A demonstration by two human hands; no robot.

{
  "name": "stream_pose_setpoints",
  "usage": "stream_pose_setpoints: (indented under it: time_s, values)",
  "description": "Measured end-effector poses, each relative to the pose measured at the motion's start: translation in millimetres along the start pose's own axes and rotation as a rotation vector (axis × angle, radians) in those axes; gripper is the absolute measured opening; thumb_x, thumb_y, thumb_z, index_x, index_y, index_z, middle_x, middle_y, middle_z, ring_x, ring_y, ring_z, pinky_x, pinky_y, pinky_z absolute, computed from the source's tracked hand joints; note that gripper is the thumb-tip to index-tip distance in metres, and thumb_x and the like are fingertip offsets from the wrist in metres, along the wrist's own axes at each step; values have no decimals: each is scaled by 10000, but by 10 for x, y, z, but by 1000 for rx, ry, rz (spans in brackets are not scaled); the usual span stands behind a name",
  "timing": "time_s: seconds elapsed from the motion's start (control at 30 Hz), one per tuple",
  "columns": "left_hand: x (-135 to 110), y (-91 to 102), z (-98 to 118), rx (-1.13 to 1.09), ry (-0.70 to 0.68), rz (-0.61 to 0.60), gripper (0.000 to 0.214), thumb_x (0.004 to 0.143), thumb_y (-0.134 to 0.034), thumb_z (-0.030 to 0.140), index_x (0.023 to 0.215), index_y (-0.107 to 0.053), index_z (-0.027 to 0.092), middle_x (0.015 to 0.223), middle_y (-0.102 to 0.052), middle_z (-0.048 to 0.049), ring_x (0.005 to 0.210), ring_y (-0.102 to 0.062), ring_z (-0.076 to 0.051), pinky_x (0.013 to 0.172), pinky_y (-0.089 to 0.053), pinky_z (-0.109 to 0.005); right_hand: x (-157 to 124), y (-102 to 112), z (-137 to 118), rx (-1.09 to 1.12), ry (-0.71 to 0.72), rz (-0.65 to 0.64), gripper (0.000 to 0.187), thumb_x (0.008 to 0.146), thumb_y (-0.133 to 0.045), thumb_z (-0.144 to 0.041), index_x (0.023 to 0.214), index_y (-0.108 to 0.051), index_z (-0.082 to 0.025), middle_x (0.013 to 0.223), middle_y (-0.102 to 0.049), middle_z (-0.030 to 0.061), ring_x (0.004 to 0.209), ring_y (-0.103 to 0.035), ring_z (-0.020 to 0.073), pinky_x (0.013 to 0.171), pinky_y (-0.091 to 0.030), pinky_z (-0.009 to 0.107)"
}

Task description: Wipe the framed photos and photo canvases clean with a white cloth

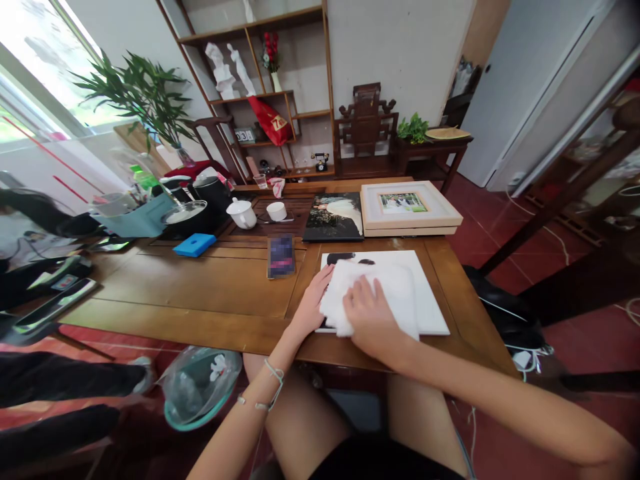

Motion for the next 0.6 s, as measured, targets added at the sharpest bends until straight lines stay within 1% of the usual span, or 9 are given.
stream_pose_setpoints:
  time_s: [0.07,0.13,0.2,0.27,0.33,0.4,0.47,0.53,0.6]
  values:
    - [-2,1,-9,0,-13,-3,474,931,-420,283,1390,-515,213,1507,-441,-78,1420,-365,-259,1186,-295,-464,-182,12,-199,10,98,23,528,729,-635,-223,1217,-610,-23,1303,-559,307,1293,-429,458,1062,-314,588]
    - [-7,-1,-17,13,-1,-11,486,933,-414,271,1409,-492,210,1519,-421,-86,1427,-354,-257,1187,-289,-473,-377,18,-248,67,167,22,588,701,-629,-235,1247,-592,-22,1321,-554,295,1307,-422,444,1068,-324,569]
    - [-13,-7,-13,36,17,-14,497,938,-395,237,1430,-461,208,1528,-408,-84,1437,-335,-235,1197,-269,-470,-512,6,-98,143,185,6,654,668,-626,-235,1288,-567,-36,1348,-550,264,1325,-420,408,1087,-325,545]
    - [-16,-12,7,58,28,-10,495,946,-367,207,1434,-452,208,1530,-405,-76,1442,-327,-212,1210,-242,-463,-557,-26,216,185,136,8,668,651,-609,-206,1301,-560,-59,1367,-552,227,1327,-435,372,1101,-326,524]
    - [-17,-13,36,76,40,-9,487,955,-350,202,1431,-451,200,1534,-398,-78,1447,-316,-206,1217,-223,-462,-517,-65,612,166,18,51,607,673,-584,-179,1273,-579,-86,1358,-568,203,1311,-462,352,1096,-340,518]
    - [-15,-10,67,86,46,-17,482,959,-353,219,1428,-451,167,1536,-390,-102,1450,-308,-215,1216,-225,-463,-415,-92,980,119,-90,102,507,725,-567,-192,1221,-608,-95,1308,-604,202,1271,-499,360,1064,-377,520]
    - [-14,-2,93,91,45,-21,484,960,-361,239,1424,-450,132,1533,-388,-129,1450,-307,-226,1214,-232,-463,-262,-101,1233,75,-132,110,433,747,-553,-172,1164,-634,-90,1244,-637,205,1216,-535,367,1012,-423,500]
    - [-15,7,109,89,40,-22,485,962,-366,250,1426,-446,135,1529,-393,-132,1450,-306,-231,1213,-233,-467,-67,-93,1331,62,-117,87,377,755,-548,-145,1111,-655,-82,1192,-653,209,1167,-558,364,964,-450,468]
    - [-15,8,111,84,36,-24,480,964,-368,255,1430,-442,164,1528,-398,-119,1452,-304,-232,1212,-233,-474,149,-82,1278,93,-78,79,322,793,-569,-197,1077,-667,-81,1168,-655,214,1142,-559,361,941,-451,454]
Point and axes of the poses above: each hand's wrist, its own x-axis towards the middle knuckle, its own y-axis out of the back of the hand, z = x × y, the point moved 2 cm from there along x, towards the middle knuckle
